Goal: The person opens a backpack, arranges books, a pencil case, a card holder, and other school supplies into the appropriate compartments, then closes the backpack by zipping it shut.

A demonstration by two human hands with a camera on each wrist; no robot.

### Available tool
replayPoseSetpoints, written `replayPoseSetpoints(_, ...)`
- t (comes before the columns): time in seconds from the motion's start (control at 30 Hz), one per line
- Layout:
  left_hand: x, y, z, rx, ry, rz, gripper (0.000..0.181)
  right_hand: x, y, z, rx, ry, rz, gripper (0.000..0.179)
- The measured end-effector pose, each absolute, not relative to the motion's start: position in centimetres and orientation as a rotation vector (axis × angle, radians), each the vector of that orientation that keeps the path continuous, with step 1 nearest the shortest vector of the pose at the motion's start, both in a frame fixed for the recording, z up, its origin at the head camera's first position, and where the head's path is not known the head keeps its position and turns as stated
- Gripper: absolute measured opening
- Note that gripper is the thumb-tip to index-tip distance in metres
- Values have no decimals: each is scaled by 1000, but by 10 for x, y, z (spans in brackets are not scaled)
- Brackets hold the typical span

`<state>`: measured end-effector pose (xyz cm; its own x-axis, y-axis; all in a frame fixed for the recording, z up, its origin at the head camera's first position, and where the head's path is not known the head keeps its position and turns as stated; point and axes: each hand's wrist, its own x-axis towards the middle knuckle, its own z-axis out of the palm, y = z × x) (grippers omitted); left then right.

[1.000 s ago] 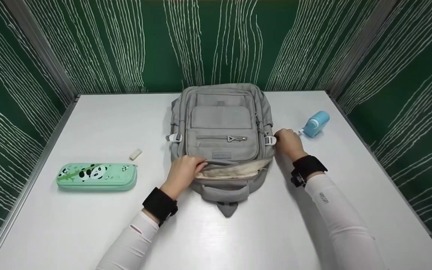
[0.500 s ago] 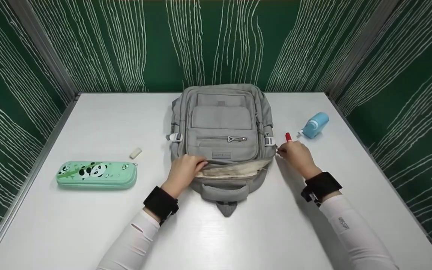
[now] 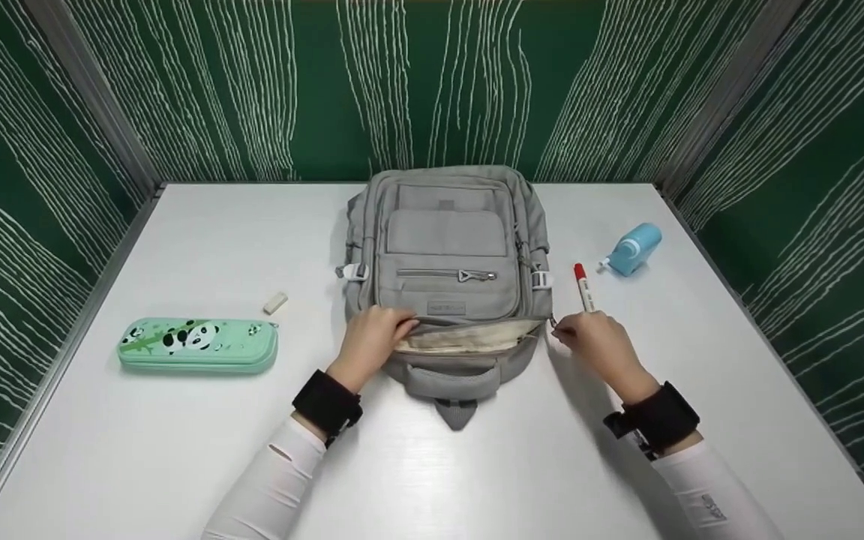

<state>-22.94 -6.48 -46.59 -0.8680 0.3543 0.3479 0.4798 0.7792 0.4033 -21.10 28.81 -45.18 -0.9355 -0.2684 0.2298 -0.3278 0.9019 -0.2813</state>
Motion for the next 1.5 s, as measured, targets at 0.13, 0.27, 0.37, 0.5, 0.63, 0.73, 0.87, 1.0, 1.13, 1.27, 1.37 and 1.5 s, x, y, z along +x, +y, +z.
replayPoseSetpoints(0.13, -229, -64, -465, -647, -2720, -717, 21, -194, 281, -447, 451, -2869, 488, 11)
replayPoseSetpoints(0.27, -230, -63, -464, -636, -2730, -709, 20, -181, 271, -443, 468, -2842, 486, 10)
replayPoseSetpoints(0.37, -230, -63, -464, -630, -2740, -706, 21, -172, 263, -441, 483, -2815, 483, 7)
replayPoseSetpoints(0.5, -230, -63, -466, -620, -2759, -711, 22, -161, 251, -441, 498, -2773, 478, 7)
replayPoseSetpoints(0.63, -229, -63, -466, -615, -2755, -692, 21, -153, 239, -442, 523, -2729, 462, 7)
replayPoseSetpoints(0.73, -228, -62, -466, -616, -2746, -682, 21, -148, 228, -442, 546, -2710, 462, 7)
replayPoseSetpoints(0.87, -227, -61, -464, -610, -2742, -683, 21, -141, 211, -443, 630, -2698, 467, 8)
replayPoseSetpoints(1.0, -227, -60, -463, -608, -2746, -690, 21, -136, 199, -444, 720, -2681, 476, 7)
replayPoseSetpoints(1.13, -228, -61, -463, -627, -2769, -689, 22, -137, 193, -445, 737, -2663, 499, 6)
replayPoseSetpoints(1.27, -234, -65, -458, -768, -2803, -618, 22, -138, 195, -447, 728, -2667, 536, 5)
replayPoseSetpoints(1.37, -245, -69, -449, -952, -2837, -495, 21, -137, 198, -448, 728, -2671, 560, 4)
replayPoseSetpoints(1.5, -262, -75, -434, -1177, -2894, -290, 41, -136, 201, -448, 725, -2661, 570, 5)
